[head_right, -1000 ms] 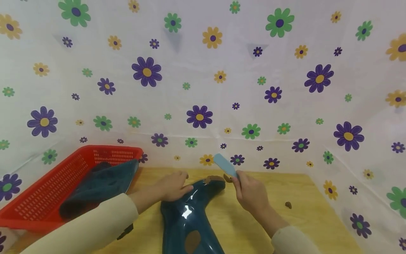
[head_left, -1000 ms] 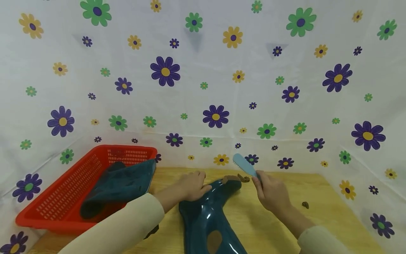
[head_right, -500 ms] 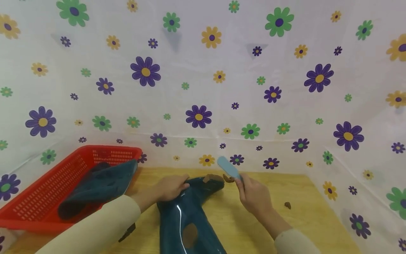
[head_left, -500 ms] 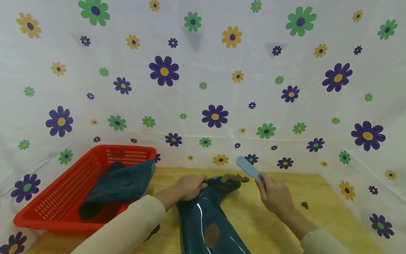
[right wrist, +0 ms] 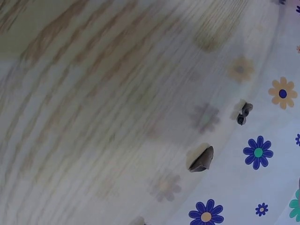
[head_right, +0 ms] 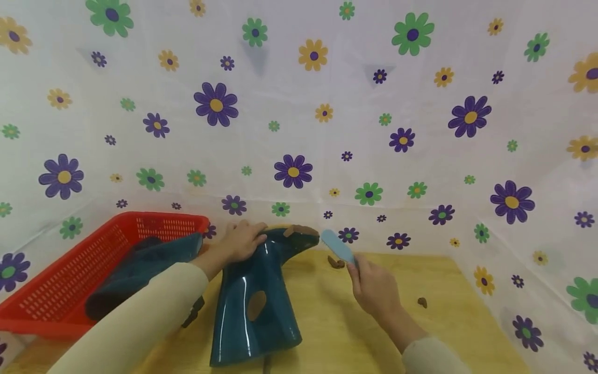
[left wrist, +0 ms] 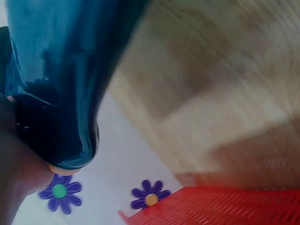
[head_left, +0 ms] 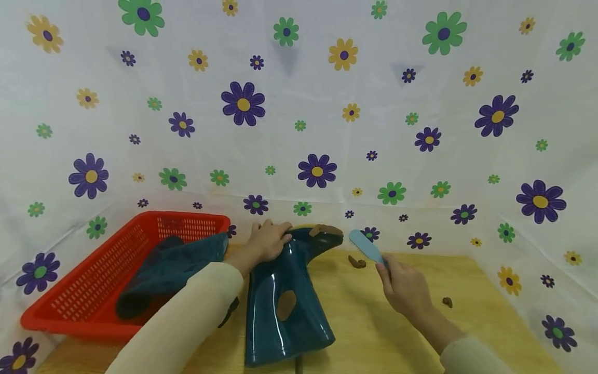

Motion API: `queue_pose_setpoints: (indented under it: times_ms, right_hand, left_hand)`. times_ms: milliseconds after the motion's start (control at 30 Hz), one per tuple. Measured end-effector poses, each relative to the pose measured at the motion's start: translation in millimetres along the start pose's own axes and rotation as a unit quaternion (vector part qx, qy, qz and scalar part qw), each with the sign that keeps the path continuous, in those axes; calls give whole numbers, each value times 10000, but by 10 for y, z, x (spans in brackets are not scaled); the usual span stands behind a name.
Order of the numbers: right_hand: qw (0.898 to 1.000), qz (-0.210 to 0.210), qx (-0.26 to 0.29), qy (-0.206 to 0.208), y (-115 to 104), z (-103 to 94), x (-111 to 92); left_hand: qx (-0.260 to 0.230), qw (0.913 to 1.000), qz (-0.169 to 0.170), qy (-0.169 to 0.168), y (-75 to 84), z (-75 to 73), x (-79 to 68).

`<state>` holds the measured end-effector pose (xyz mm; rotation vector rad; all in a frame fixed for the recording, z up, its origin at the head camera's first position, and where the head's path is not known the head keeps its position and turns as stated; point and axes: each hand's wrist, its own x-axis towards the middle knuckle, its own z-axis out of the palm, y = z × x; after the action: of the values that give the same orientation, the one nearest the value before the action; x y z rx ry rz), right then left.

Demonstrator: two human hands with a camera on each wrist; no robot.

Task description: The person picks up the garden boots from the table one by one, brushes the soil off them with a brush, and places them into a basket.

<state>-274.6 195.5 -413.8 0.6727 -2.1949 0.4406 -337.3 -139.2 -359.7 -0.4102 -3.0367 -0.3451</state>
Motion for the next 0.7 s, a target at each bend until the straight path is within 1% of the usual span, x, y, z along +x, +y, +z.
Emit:
queue_pose_setpoints:
  times_ms: [100, 200, 267, 333, 400, 467, 533, 600, 667, 700]
  right_hand:
    - [9998, 91, -28, -170, -40, 53, -59]
    - [9991, 190, -21, -378, -87, 120, -98]
    - [9982, 257, -73, -546, -110, 171, -106]
    - [9960, 421, -122, -779, -122, 212, -109]
    - [9918, 653, -179, -1080, -126, 250, -98]
    - [9870, 872, -222, -1334, -117, 298, -91]
    - [9810, 1132, -218, -1559, -108, 336, -79]
    - [9758, 1334, -223, -1716, -94, 379, -69]
    - [9709, 1523, -192, -1840, -77, 408, -69]
    - [9673, 1635, -165, -1930, -70, 423, -79]
  left_hand:
    - [165, 9997, -78, -132, -44, 158, -25]
    - [322, 9992, -85, -212, -84, 295, -57]
    - [461, 9984, -86, -302, -106, 374, -66]
    - [478, 9982, -149, -343, -128, 452, -69]
    - [365, 9987, -309, -189, -153, 549, -61]
    - [142, 9982, -569, 82, -133, 610, -93]
    - [-112, 9955, -849, 400, -95, 675, -146]
    - [-240, 9921, -1067, 615, -52, 734, -204]
    - [-288, 9904, -1147, 721, -33, 815, -265]
    - [-281, 9904, -1129, 751, -46, 873, -277]
